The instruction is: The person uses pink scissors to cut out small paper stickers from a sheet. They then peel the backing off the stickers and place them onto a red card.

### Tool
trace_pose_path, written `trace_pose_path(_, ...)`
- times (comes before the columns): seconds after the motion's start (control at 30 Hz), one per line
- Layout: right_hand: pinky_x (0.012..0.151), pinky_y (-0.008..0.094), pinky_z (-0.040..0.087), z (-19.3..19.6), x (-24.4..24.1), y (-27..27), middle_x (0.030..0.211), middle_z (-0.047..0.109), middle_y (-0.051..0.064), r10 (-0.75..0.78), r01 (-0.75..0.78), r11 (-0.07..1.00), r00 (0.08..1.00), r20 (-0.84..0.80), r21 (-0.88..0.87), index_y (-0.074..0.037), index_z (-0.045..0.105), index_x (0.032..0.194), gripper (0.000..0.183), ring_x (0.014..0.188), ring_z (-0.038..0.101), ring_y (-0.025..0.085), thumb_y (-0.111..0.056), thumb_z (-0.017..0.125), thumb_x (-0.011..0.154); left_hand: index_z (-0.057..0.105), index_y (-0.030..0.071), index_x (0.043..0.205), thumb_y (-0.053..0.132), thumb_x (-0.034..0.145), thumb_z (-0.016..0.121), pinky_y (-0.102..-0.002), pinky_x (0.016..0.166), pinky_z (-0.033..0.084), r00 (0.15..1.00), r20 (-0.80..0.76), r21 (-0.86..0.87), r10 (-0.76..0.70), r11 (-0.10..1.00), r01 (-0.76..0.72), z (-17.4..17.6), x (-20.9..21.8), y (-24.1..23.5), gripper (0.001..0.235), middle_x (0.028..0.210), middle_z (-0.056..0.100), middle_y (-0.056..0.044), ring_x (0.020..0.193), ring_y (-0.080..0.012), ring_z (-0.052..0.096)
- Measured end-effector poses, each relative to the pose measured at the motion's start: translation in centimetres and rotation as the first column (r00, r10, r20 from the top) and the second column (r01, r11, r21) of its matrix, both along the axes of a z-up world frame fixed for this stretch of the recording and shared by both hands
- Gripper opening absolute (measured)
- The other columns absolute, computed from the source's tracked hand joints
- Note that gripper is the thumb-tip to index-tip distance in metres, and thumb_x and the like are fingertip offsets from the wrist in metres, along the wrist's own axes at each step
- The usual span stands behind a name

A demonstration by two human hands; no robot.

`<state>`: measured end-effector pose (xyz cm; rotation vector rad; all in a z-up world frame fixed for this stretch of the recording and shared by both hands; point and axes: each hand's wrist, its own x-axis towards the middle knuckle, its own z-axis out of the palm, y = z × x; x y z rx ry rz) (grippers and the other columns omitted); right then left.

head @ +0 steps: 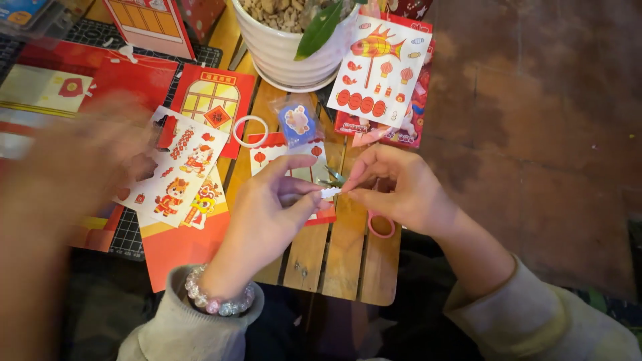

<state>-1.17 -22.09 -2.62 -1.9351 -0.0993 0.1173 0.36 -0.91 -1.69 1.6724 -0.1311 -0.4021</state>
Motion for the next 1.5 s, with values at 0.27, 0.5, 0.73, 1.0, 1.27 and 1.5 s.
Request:
trace_pose_path(0.27, 0.055, 0.024, 0.052, 1.1, 0.2, 0.5, 0.081, 0.074, 0.014, -0.080, 0.095, 0.980, 0.993, -0.090, 0.175, -0.001, 0.069, 0.092, 0.013, 0.059, 0.062, 0.013, 0.001, 0.067, 0.079, 0.064, 0.006, 0.119, -0.002, 0.078, 0.067, -0.029, 0.070, 0.062, 0.997, 0.041, -0.076, 0.067, 0.995, -0.064, 0.3, 0.3, 0.1, 0.042, 0.085, 0.076, -0.018, 0.072, -0.0190, 0.075)
trace_pose_path(0.5, 0.060, 0.018, 0.051, 1.0, -0.2, 1.7, 0.078, 0.070, 0.004, 0.034, -0.014, 0.983, 0.994, -0.107, 0.181, -0.004, 0.069, 0.088, 0.017, 0.068, 0.065, 0.008, -0.015, 0.078, 0.079, 0.063, 0.006, 0.112, 0.002, 0.079, 0.070, -0.026, 0.074, 0.066, 0.998, -0.057, -0.175, 0.010, 0.984, -0.020, 0.7, -0.3, -0.3, 0.034, 0.090, 0.079, -0.014, 0.079, -0.0162, 0.078)
trace_pose_path(0.73, 0.034, 0.021, 0.043, 1.3, -0.2, 0.9, 0.062, 0.060, 0.004, 0.118, -0.110, 0.991, 0.987, -0.107, 0.079, -0.004, 0.068, 0.082, 0.017, 0.041, 0.053, 0.009, -0.020, 0.070, 0.085, 0.061, 0.000, 0.112, -0.001, 0.080, 0.068, -0.030, 0.076, 0.066, 0.992, -0.104, -0.339, -0.070, 0.940, 0.031, 1.2, -0.5, -0.1, 0.033, 0.087, 0.078, -0.019, 0.076, -0.0217, 0.078)
trace_pose_path(1.0, 0.053, 0.021, 0.048, 1.9, -0.2, 0.3, 0.068, 0.063, 0.003, 0.210, -0.195, 0.965, 0.975, -0.075, 0.177, -0.002, 0.068, 0.085, 0.010, 0.058, 0.056, 0.008, -0.012, 0.070, 0.086, 0.062, 0.003, 0.110, -0.001, 0.078, 0.070, -0.028, 0.077, 0.066, 0.993, -0.110, -0.290, -0.037, 0.957, 0.004, 1.5, -0.5, 0.1, 0.033, 0.087, 0.077, -0.017, 0.077, -0.0237, 0.080)
trace_pose_path(1.27, 0.053, 0.019, 0.045, 1.0, -0.5, -0.2, 0.069, 0.060, 0.000, 0.170, -0.164, 0.955, 0.986, 0.000, 0.248, -0.005, 0.064, 0.081, 0.011, 0.058, 0.054, 0.006, -0.008, 0.074, 0.082, 0.066, 0.008, 0.109, 0.028, 0.084, 0.066, -0.018, 0.060, 0.059, 0.973, 0.156, 0.021, -0.172, 0.985, 0.170, 1.3, -0.4, 0.4, 0.032, 0.099, 0.072, -0.004, 0.071, -0.0103, 0.077)
trace_pose_path(1.5, 0.034, 0.020, 0.038, 1.5, -0.8, 0.9, 0.053, 0.057, 0.004, 0.081, -0.051, 0.953, 0.993, -0.090, 0.298, -0.002, 0.062, 0.073, 0.015, 0.039, 0.051, 0.008, -0.005, 0.076, 0.078, 0.061, 0.012, 0.079, 0.023, 0.093, 0.059, -0.026, 0.056, 0.046, 0.859, 0.463, 0.160, -0.220, 0.973, 0.163, 1.5, -0.7, 0.2, 0.018, 0.070, 0.063, 0.002, 0.061, -0.0108, 0.058)
